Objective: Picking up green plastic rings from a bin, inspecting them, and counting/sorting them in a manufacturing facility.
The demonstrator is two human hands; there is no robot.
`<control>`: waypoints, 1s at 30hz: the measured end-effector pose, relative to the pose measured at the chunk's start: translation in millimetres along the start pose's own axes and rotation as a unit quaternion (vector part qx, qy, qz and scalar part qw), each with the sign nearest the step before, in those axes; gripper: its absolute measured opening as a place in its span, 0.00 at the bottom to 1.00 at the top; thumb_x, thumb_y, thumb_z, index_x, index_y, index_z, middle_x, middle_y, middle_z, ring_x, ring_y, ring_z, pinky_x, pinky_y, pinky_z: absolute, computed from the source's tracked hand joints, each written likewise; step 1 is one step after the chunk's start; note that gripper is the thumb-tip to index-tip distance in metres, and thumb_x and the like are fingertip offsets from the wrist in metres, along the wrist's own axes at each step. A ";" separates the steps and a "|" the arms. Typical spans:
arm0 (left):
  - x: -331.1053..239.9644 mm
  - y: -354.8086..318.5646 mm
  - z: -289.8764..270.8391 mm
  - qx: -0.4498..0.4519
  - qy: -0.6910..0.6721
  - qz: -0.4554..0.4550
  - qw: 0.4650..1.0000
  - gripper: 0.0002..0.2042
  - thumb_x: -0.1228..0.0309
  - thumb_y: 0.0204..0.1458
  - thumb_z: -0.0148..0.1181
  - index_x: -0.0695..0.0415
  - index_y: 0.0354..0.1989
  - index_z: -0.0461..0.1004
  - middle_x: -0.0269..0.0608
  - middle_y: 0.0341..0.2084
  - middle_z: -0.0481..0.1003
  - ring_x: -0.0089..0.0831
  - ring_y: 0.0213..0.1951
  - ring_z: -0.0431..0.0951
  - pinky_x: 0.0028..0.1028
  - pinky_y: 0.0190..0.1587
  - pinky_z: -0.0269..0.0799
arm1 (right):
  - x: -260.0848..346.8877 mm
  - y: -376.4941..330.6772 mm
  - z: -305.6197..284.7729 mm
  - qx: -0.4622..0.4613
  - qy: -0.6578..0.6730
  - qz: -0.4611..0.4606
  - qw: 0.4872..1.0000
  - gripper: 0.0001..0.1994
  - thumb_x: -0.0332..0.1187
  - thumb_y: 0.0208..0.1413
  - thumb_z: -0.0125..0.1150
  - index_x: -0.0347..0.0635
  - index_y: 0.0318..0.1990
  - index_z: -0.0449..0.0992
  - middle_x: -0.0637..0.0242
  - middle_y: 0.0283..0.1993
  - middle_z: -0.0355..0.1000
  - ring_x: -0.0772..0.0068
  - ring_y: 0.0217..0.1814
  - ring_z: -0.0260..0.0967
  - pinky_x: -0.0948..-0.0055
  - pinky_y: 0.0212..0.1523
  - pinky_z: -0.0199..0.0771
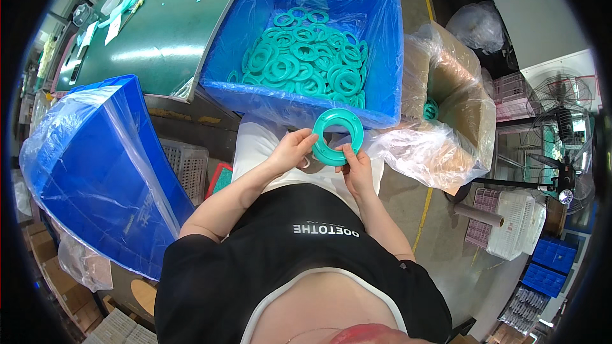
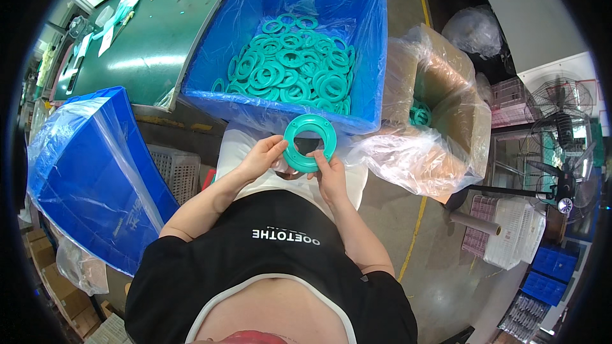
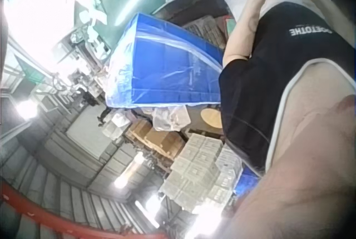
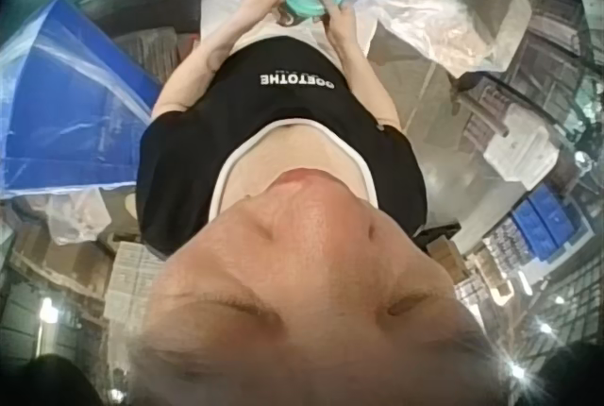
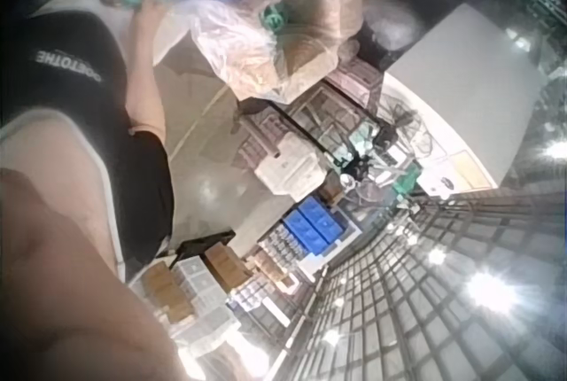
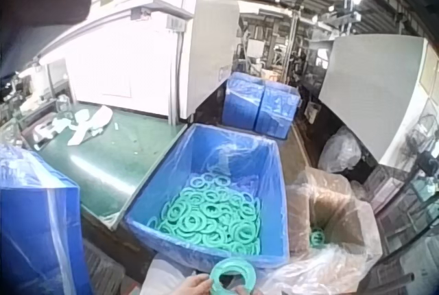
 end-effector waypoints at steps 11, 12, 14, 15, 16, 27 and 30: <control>14.0 9.4 -12.0 -0.065 0.080 -0.009 0.995 0.14 0.67 0.56 0.56 0.64 0.45 0.70 0.30 0.25 0.75 0.17 0.27 0.71 0.23 0.27 0.63 | 13.2 -3.4 10.5 0.010 -0.131 -0.087 0.988 0.13 0.39 0.60 0.54 0.34 0.38 0.71 0.62 0.34 0.73 0.79 0.25 0.69 0.80 0.24 0.71; -1.3 4.2 -12.0 -0.121 0.166 0.043 0.978 0.12 0.67 0.56 0.56 0.63 0.43 0.69 0.33 0.24 0.75 0.19 0.26 0.71 0.25 0.27 0.64 | 15.3 -3.4 11.9 0.001 -0.139 -0.101 0.985 0.13 0.38 0.60 0.54 0.34 0.38 0.71 0.62 0.33 0.73 0.78 0.25 0.69 0.80 0.24 0.71; -15.4 0.3 -12.0 -0.175 0.249 0.094 0.948 0.11 0.67 0.56 0.55 0.63 0.41 0.68 0.36 0.23 0.75 0.21 0.25 0.72 0.28 0.28 0.64 | 16.5 -2.5 12.8 -0.007 -0.147 -0.116 0.982 0.13 0.38 0.60 0.54 0.34 0.38 0.71 0.62 0.32 0.73 0.78 0.25 0.69 0.80 0.24 0.71; -20.1 -0.5 -11.5 -0.182 0.276 0.118 0.936 0.10 0.68 0.57 0.53 0.62 0.39 0.67 0.40 0.21 0.74 0.26 0.23 0.72 0.30 0.27 0.65 | 15.4 -1.6 13.7 -0.004 -0.140 -0.119 0.983 0.13 0.38 0.60 0.54 0.34 0.38 0.71 0.62 0.32 0.73 0.78 0.24 0.69 0.80 0.24 0.71; -24.7 -1.3 -11.3 -0.188 0.302 0.141 0.924 0.08 0.69 0.58 0.51 0.62 0.38 0.66 0.43 0.19 0.72 0.31 0.22 0.72 0.33 0.27 0.65 | 14.8 -1.1 15.0 0.000 -0.132 -0.121 0.984 0.13 0.37 0.60 0.54 0.34 0.37 0.71 0.62 0.31 0.73 0.78 0.24 0.69 0.80 0.24 0.70; -10.3 11.6 -33.4 -0.164 0.116 0.131 0.971 0.09 0.71 0.59 0.41 0.60 0.30 0.66 0.40 0.14 0.68 0.30 0.16 0.68 0.27 0.18 0.59 | 17.0 -6.0 15.8 -0.004 -0.069 -0.134 0.989 0.10 0.35 0.60 0.54 0.34 0.38 0.72 0.62 0.31 0.73 0.77 0.26 0.68 0.78 0.26 0.69; 8.5 16.2 -40.3 -0.094 -0.125 0.046 0.987 0.09 0.71 0.58 0.41 0.59 0.30 0.67 0.35 0.19 0.67 0.21 0.18 0.62 0.21 0.19 0.55 | 56.8 -7.1 13.6 -0.032 -0.281 -0.292 0.914 0.08 0.32 0.57 0.56 0.38 0.40 0.74 0.64 0.35 0.74 0.70 0.37 0.69 0.71 0.38 0.68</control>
Point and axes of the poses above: each hand's wrist, its own y-axis towards the middle knuckle, its own z-axis out of the palm, x = y × z, the point moved 8 cm from there along y, towards the middle knuckle
